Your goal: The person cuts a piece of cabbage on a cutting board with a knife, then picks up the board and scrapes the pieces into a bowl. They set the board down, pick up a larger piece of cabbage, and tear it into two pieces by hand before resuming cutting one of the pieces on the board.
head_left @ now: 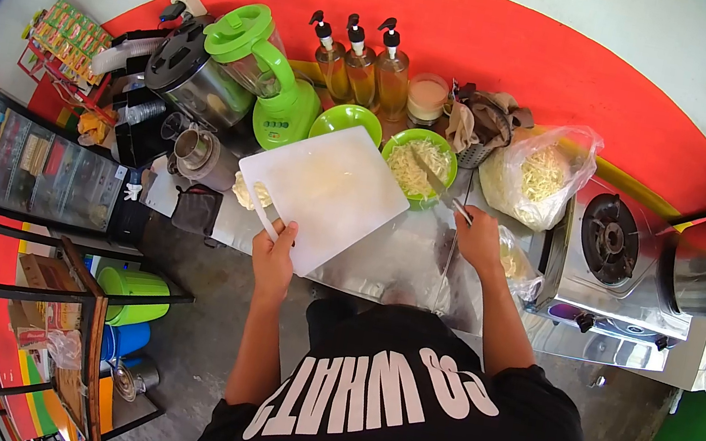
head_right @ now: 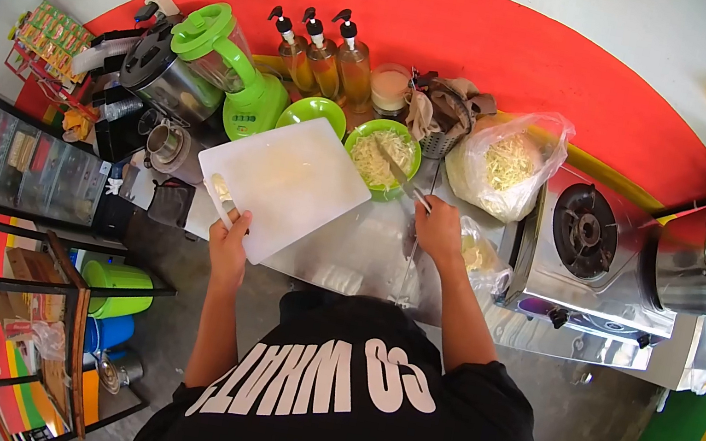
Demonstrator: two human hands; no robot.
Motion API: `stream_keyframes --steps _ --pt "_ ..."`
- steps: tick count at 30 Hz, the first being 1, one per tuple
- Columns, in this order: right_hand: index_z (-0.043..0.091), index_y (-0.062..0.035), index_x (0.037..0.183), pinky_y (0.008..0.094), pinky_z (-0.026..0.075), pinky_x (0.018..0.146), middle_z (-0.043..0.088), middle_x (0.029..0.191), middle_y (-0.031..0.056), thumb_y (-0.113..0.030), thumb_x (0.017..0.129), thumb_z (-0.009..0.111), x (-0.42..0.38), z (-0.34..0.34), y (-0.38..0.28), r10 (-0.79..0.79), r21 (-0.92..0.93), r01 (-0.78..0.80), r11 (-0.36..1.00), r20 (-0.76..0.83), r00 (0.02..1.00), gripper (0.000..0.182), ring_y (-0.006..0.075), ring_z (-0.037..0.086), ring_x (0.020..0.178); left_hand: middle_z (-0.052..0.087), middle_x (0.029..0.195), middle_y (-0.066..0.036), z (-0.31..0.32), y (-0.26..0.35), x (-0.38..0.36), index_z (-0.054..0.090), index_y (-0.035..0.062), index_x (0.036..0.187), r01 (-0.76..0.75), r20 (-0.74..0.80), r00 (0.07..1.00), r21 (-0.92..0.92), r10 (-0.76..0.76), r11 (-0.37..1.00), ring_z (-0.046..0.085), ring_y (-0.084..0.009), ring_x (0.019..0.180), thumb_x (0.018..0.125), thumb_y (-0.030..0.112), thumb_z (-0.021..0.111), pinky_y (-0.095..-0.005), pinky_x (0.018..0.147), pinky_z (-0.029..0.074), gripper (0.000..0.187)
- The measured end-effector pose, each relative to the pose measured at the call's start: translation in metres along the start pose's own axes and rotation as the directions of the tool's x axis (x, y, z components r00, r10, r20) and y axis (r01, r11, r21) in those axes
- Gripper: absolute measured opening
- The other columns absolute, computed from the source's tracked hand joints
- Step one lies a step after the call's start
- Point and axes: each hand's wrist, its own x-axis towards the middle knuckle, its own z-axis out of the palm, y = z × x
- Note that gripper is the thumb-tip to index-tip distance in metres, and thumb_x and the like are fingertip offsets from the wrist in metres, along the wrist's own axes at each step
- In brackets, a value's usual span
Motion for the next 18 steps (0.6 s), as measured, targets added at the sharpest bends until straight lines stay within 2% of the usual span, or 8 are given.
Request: stream_keyframes --steps 5,8,10,11,13,14,16,18 --pt "0.070 0.0011 0.098 0.0507 0.052 0.071 0.068 0.084 0.0268 -0.019 0.092 0.066 -0.002 -0.003 -0.009 0.046 -0.073 -0.045 0.996 0.011 0.999 0.021 0.0483 0.065 0.080 0.050 0.072 0.007 -0.002 -0.008 0.001 0.070 -0.0034 0.094 0.007 0.000 1.000 -0.036 -0.007 0.999 0.041 -0.0051 0.069 0.100 0.015 0.060 -0.0255 0.062 0.032 0.022" --pt "0.071 0.0016 0.099 0.0466 0.052 0.069 0.069 0.082 0.0258 -0.018 0.093 0.067 -0.004 0.000 -0.014 -0.040 0.012 0.041 0.999 -0.050 0.998 0.021 0.0418 0.068 0.075 0.051 0.073 0.007 -0.004 -0.009 -0.001 0.070 -0.0025 0.094 0.018 -0.007 1.000 -0.055 -0.019 0.998 0.041 -0.0051 0.070 0.101 0.015 0.060 -0.0254 0.062 0.032 0.021" --pt "0.070 0.0020 0.105 0.0372 0.051 0.068 0.070 0.081 0.0176 -0.017 0.095 0.067 -0.011 0.007 -0.024 -0.057 0.282 0.051 0.958 0.013 0.998 0.021 0.0244 0.067 0.070 0.051 0.073 0.007 -0.005 -0.008 -0.001 0.070 -0.0022 0.096 0.032 0.015 0.999 -0.102 -0.031 0.994 0.041 -0.0048 0.070 0.101 0.015 0.060 -0.0251 0.063 0.032 0.020" --pt "0.070 0.0020 0.105 0.0372 0.051 0.068 0.070 0.081 0.0176 -0.017 0.095 0.067 -0.017 0.012 -0.028 -0.059 0.279 0.053 0.959 0.013 0.998 0.021 0.0244 0.067 0.070 0.051 0.073 0.007 -0.003 -0.005 0.000 0.070 -0.0022 0.096 0.032 0.013 0.999 -0.106 -0.030 0.994 0.041 -0.0048 0.070 0.101 0.015 0.060 -0.0251 0.063 0.032 0.020" --pt "0.069 0.0021 0.111 0.0288 0.048 0.068 0.067 0.081 0.0070 -0.017 0.098 0.065 -0.029 0.021 -0.037 -0.041 0.486 -0.098 0.869 0.268 0.963 0.023 0.0111 0.058 0.072 0.049 0.073 0.007 0.006 0.001 0.001 0.066 0.0001 0.089 0.055 -0.017 0.998 -0.156 -0.058 0.986 0.039 -0.0046 0.070 0.101 0.015 0.060 -0.0251 0.063 0.031 0.020" --pt "0.069 0.0021 0.111 0.0288 0.048 0.068 0.067 0.081 0.0070 -0.017 0.098 0.065 -0.032 0.024 -0.042 -0.046 0.485 -0.091 0.870 0.263 0.964 0.023 0.0111 0.058 0.072 0.049 0.073 0.007 0.003 -0.004 0.005 0.066 0.0001 0.089 0.049 -0.017 0.998 -0.160 -0.052 0.986 0.039 -0.0046 0.070 0.101 0.015 0.060 -0.0251 0.063 0.031 0.020" --pt "0.067 0.0019 0.114 0.0266 0.047 0.069 0.063 0.082 0.0016 -0.017 0.099 0.065 -0.038 0.029 -0.051 -0.107 0.480 -0.087 0.873 0.363 0.926 0.024 0.0086 0.055 0.074 0.061 0.084 0.006 -0.007 -0.021 0.012 0.071 -0.0029 0.104 0.076 0.101 0.993 -0.130 -0.063 0.989 0.047 -0.0047 0.077 0.099 0.015 0.062 -0.0236 0.071 0.037 0.020" --pt "0.066 0.0017 0.113 0.0275 0.047 0.068 0.062 0.079 0.0020 -0.017 0.100 0.064 -0.037 0.037 -0.047 -0.094 0.476 -0.086 0.875 0.341 0.935 0.024 0.0090 0.056 0.073 0.059 0.082 0.006 -0.006 -0.017 0.014 0.071 -0.0020 0.102 0.074 0.111 0.992 -0.145 -0.058 0.987 0.045 -0.0045 0.076 0.099 0.015 0.062 -0.0239 0.070 0.036 0.019"
